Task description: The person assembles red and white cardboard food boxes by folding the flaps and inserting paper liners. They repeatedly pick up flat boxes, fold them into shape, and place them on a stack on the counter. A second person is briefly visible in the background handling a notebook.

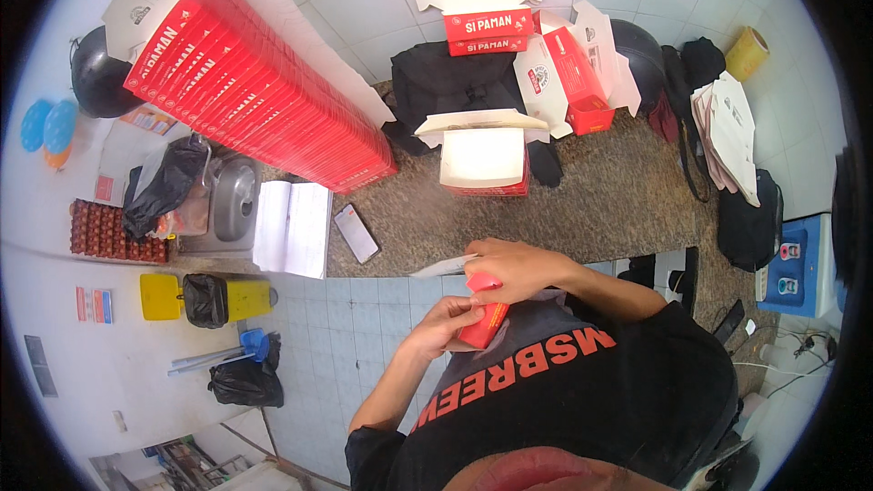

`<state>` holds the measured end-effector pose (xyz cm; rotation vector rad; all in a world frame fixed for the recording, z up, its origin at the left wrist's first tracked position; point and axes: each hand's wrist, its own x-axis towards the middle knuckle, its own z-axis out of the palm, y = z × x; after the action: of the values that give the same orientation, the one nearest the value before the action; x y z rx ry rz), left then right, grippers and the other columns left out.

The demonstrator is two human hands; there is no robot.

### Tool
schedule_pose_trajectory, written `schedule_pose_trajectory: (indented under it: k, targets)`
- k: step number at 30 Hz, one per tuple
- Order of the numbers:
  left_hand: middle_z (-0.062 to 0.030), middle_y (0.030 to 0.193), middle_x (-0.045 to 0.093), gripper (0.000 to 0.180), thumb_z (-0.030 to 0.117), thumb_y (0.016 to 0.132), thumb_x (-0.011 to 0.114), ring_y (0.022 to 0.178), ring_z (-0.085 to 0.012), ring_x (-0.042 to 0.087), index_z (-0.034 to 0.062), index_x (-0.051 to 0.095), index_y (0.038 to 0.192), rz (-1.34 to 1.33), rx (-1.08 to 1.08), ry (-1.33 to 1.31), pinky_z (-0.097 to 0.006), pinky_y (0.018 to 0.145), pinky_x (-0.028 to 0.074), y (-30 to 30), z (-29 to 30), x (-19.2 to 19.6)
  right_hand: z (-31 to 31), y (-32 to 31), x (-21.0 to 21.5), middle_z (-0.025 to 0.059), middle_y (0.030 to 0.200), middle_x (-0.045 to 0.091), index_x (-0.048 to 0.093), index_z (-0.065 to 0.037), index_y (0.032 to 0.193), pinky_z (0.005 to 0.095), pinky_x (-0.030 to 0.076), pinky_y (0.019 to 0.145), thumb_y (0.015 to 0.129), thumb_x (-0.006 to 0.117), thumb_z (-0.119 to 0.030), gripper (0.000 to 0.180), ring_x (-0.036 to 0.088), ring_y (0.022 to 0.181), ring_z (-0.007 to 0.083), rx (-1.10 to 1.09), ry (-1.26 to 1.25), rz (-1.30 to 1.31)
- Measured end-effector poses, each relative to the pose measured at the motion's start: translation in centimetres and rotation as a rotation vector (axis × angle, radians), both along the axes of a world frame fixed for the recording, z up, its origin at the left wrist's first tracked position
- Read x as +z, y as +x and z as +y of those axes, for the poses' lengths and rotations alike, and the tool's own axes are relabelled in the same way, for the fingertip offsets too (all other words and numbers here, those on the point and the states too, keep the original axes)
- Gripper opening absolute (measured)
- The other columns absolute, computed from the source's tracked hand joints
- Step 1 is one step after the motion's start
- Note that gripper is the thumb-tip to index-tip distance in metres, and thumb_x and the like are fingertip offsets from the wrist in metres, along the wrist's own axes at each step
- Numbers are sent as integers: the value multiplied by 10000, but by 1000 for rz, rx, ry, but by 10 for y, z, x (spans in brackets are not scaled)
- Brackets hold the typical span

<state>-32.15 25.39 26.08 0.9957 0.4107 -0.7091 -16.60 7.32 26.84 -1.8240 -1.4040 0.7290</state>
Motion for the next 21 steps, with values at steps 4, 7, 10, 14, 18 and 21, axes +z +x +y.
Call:
schedule_pose_trajectory:
  k: [4, 7, 10, 14, 18, 21]
  targets:
    - [-89, 1081, 726, 329, 260, 995, 674, 973, -159, 708, -7, 689, 1186, -91, -41, 28, -347, 775, 628, 0, -2, -5, 0, 0, -6, 181, 1123, 589, 665, -65, 1018, 498, 482, 892, 919, 642, -368, 320, 578, 1064, 393, 11, -13, 75]
    - [-77, 1061, 734, 299, 224, 999, 669, 950, -133, 692, -13, 704, 1179, -126, -39, 60, -309, 801, 588, -1, -4, 0, 2, 1, -10, 181, 1132, 591, 673, -65, 996, 491, 478, 903, 941, 618, -356, 302, 577, 1070, 390, 10, -36, 86]
    - [-57, 1043, 734, 287, 201, 1000, 667, 929, -98, 660, -18, 717, 1178, -182, -47, 114, -276, 836, 533, 0, -6, 7, 1, 1, -9, 190, 1180, 585, 657, -52, 983, 473, 471, 933, 976, 593, -331, 286, 564, 1124, 387, 159, -4, 6]
    - [-30, 1044, 725, 327, 257, 1011, 651, 916, -62, 622, -15, 717, 1180, -320, -63, 184, -259, 808, 513, 2, -3, -2, -2, -1, 4, 184, 1154, 601, 650, -31, 956, 440, 469, 939, 990, 578, -243, 226, 562, 1130, 353, 188, 39, 47]
    - [-34, 1010, 734, 439, 367, 1027, 602, 947, -79, 626, -44, 698, 1149, -508, 224, 325, -259, 847, 502, 2, 30, 0, -3, 16, 19, 179, 898, 615, 632, -20, 928, 447, 464, 818, 981, 587, -198, 191, 600, 937, 333, -125, 24, 46]
    - [-22, 930, 739, 361, 316, 1030, 602, 865, -99, 643, -16, 719, 1110, -805, 216, 628, -292, 783, 520, 7, 34, 8, 2, 18, 21, 181, 782, 608, 625, -22, 949, 449, 459, 691, 991, 579, -195, 184, 605, 763, 373, -249, 49, -49]
